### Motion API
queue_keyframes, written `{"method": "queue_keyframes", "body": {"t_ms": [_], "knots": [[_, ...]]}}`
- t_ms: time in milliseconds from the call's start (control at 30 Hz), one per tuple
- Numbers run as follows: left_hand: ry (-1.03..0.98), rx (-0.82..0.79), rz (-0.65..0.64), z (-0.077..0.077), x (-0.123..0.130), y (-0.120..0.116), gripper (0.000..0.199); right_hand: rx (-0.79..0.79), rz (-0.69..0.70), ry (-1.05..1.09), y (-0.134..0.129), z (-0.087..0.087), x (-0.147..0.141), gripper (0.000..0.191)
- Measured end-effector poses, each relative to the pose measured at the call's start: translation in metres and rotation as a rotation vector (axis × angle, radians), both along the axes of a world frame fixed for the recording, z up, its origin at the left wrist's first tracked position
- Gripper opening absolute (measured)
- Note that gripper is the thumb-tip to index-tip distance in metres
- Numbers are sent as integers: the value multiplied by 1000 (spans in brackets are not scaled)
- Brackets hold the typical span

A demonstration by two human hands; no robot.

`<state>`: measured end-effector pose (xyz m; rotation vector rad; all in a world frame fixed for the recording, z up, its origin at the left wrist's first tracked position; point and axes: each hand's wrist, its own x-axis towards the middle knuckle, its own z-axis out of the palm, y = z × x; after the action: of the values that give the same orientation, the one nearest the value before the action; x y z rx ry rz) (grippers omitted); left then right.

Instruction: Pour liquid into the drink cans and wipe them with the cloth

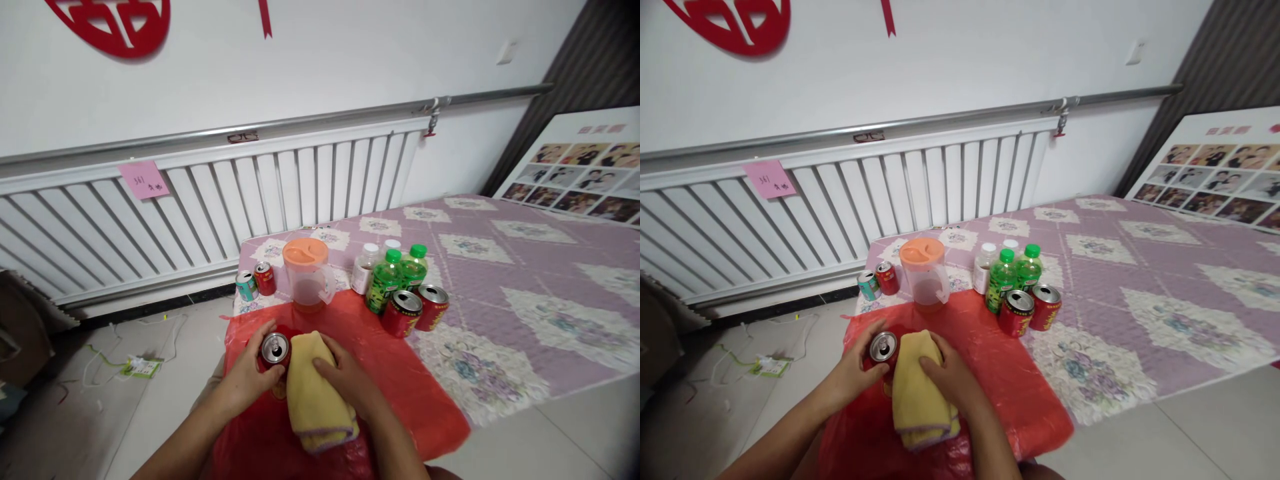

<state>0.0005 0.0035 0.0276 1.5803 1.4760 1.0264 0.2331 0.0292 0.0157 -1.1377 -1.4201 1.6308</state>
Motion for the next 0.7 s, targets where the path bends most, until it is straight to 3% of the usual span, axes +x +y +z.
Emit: {"method": "queue_keyframes", "body": {"t_ms": [100,167,333,533,700], "knots": [[80,73,145,-6,5,2,79,10,21,8,-1,-1,2,73],[105,86,172,-8,6,2,76,8,44,17,-3,-1,3,70],[65,60,51,-1,5,0,76,-4,31,58,-3,2,3,74],[31,-78,-155,16,1,-1,81,-53,-43,130,-2,7,-1,79],[-17,-82,-166,12,0,1,84,-53,-96,138,-3,12,-3,76]]}}
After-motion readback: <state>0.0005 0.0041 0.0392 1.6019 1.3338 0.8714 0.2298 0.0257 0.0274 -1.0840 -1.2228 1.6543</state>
